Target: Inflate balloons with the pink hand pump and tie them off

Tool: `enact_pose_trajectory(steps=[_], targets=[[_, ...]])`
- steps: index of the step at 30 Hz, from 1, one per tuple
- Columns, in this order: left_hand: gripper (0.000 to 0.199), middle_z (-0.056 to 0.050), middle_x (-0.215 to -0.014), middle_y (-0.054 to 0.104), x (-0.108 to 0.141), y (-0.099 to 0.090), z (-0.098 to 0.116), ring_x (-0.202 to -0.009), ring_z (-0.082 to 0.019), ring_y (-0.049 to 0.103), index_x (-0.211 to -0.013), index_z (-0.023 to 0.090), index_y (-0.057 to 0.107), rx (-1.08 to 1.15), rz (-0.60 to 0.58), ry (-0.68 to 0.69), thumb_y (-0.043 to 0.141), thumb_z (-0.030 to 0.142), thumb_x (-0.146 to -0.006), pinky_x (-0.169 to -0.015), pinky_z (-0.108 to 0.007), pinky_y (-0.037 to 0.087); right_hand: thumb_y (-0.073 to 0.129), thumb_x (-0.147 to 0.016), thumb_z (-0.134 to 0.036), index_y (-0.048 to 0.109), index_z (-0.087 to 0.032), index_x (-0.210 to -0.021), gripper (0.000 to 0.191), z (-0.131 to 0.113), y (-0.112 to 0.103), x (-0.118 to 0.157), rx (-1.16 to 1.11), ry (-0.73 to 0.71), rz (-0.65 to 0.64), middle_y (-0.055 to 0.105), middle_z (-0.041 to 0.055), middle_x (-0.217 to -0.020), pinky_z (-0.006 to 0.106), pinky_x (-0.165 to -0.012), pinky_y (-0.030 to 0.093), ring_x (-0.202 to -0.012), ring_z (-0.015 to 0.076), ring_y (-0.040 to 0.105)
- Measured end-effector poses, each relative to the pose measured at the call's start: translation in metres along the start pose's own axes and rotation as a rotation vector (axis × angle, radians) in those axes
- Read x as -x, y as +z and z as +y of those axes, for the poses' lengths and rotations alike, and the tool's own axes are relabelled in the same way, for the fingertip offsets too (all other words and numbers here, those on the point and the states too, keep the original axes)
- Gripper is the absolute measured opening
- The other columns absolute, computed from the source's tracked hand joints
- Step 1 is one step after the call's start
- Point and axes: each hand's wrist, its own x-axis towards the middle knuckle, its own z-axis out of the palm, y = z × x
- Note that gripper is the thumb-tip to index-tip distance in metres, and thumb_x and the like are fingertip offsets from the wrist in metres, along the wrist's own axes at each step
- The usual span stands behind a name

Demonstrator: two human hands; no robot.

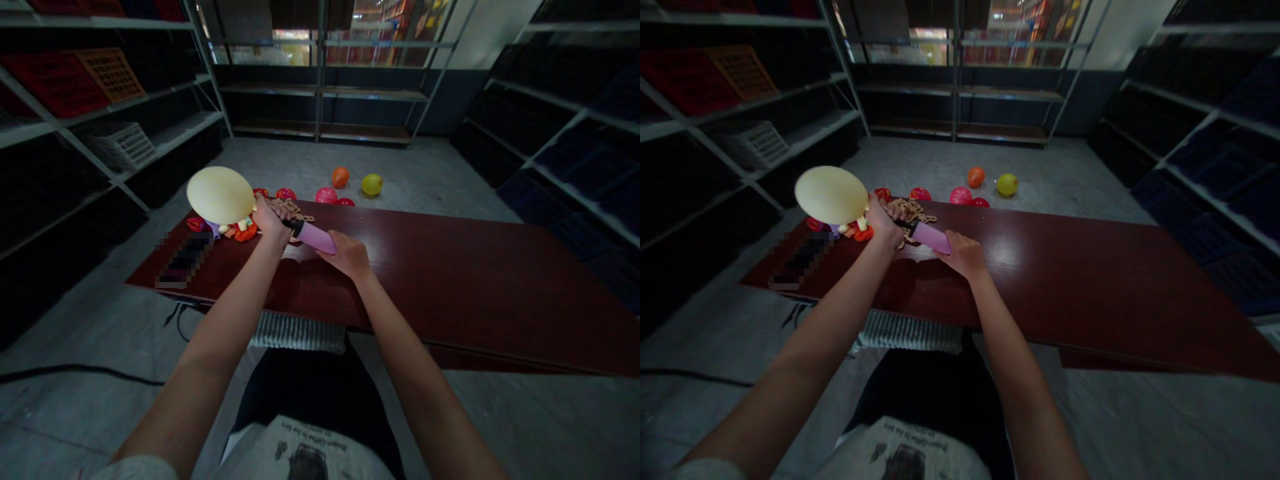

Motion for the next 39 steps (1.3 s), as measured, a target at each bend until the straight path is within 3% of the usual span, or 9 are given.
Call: enact_pose_trajectory(steps=[6, 10, 13, 18, 21, 25, 32, 35, 39], targets=[[0.056, 0.008, -0.049, 0.02, 0.004, -0.01, 0.031, -0.04, -0.007, 0.022, -0.067, 0.023, 0.021, -0.004, 0.102, 0.112, 0.034, 0.041, -0.118, -0.048, -0.028, 0.02, 0.073, -0.098, -0.048, 0.067, -0.015, -0.128, 0.045, -0.002, 0.0, 0.0, 0.014, -0.083, 0.014, 0.079, 0.0153, -0.121, 0.032, -0.083, 0.05, -0.102, 0.0274, 0.075], [0.055, 0.007, -0.047, 0.019, 0.003, -0.013, 0.061, -0.039, -0.008, 0.019, -0.067, 0.023, 0.018, -0.014, 0.043, 0.118, 0.036, 0.038, -0.117, -0.046, -0.028, 0.021, 0.073, -0.097, -0.049, 0.066, -0.016, -0.127, 0.045, -0.002, 0.0, 0.0, 0.008, -0.111, 0.027, 0.079, 0.0149, -0.117, 0.033, -0.083, 0.053, -0.101, 0.0279, 0.075], [0.059, 0.007, -0.046, 0.017, 0.003, -0.009, 0.088, -0.038, -0.009, 0.018, -0.066, 0.022, 0.019, -0.019, -0.031, 0.145, 0.037, 0.046, -0.117, -0.043, -0.027, 0.02, 0.073, -0.098, -0.048, 0.068, -0.016, -0.123, 0.041, -0.003, -0.002, 0.001, -0.027, -0.104, 0.028, 0.079, 0.0156, -0.118, 0.034, -0.086, 0.054, -0.101, 0.028, 0.075], [0.063, 0.005, -0.046, 0.02, 0.014, 0.019, 0.129, -0.038, -0.012, 0.02, -0.065, 0.023, 0.02, -0.098, -0.154, 0.275, 0.038, 0.056, -0.116, -0.041, -0.029, 0.021, 0.077, -0.095, -0.046, 0.067, -0.015, -0.128, 0.046, -0.003, -0.004, 0.0, -0.149, -0.056, 0.068, 0.079, 0.0144, -0.121, 0.033, -0.092, 0.055, -0.105, 0.0269, 0.076], [0.065, 0.005, -0.047, 0.016, 0.031, 0.046, 0.135, -0.037, -0.01, 0.017, -0.063, 0.021, 0.016, -0.125, -0.207, 0.344, 0.033, 0.052, -0.118, -0.041, -0.027, 0.02, 0.08, -0.093, -0.044, 0.067, -0.015, -0.13, 0.049, 0.001, -0.001, -0.001, -0.211, -0.02, 0.125, 0.079, 0.0152, -0.124, 0.034, -0.095, 0.057, -0.106, 0.0272, 0.077], [0.066, 0.005, -0.047, 0.012, 0.043, 0.077, 0.114, -0.036, -0.011, 0.014, -0.062, 0.022, 0.015, -0.145, -0.294, 0.419, 0.032, 0.052, -0.118, -0.039, -0.028, 0.015, 0.082, -0.088, -0.041, 0.068, -0.018, -0.13, 0.05, 0.01, 0.006, -0.002, -0.252, 0.08, 0.178, 0.08, 0.0131, -0.123, 0.038, -0.092, 0.06, -0.105, 0.0294, 0.079], [0.064, 0.005, -0.05, 0.014, 0.025, 0.112, 0.06, -0.035, -0.01, 0.017, -0.061, 0.023, 0.02, -0.251, -0.383, 0.385, 0.034, 0.049, -0.118, -0.041, -0.03, 0.017, 0.075, -0.089, -0.045, 0.063, -0.027, -0.139, 0.055, 0.018, 0.01, -0.001, -0.254, 0.211, 0.199, 0.08, 0.0095, -0.125, 0.04, -0.085, 0.061, -0.102, 0.0315, 0.08], [0.064, 0.006, -0.051, 0.018, 0.02, 0.112, 0.021, -0.036, -0.01, 0.022, -0.064, 0.025, 0.023, -0.288, -0.389, 0.286, 0.048, 0.058, -0.112, -0.041, -0.028, 0.019, 0.071, -0.09, -0.046, 0.064, -0.026, -0.138, 0.052, 0.018, 0.008, -0.003, -0.237, 0.268, 0.206, 0.08, 0.0106, -0.122, 0.04, -0.083, 0.06, -0.1, 0.032, 0.079], [0.069, 0.008, -0.052, 0.018, 0.028, 0.094, -0.029, -0.036, -0.008, 0.019, -0.066, 0.025, 0.026, -0.241, -0.313, 0.229, 0.059, 0.076, -0.099, -0.04, -0.027, 0.018, 0.07, -0.092, -0.047, 0.064, -0.023, -0.139, 0.053, 0.018, 0.007, -0.004, -0.192, 0.309, 0.193, 0.08, 0.0132, -0.121, 0.039, -0.081, 0.059, -0.101, 0.0326, 0.079]])
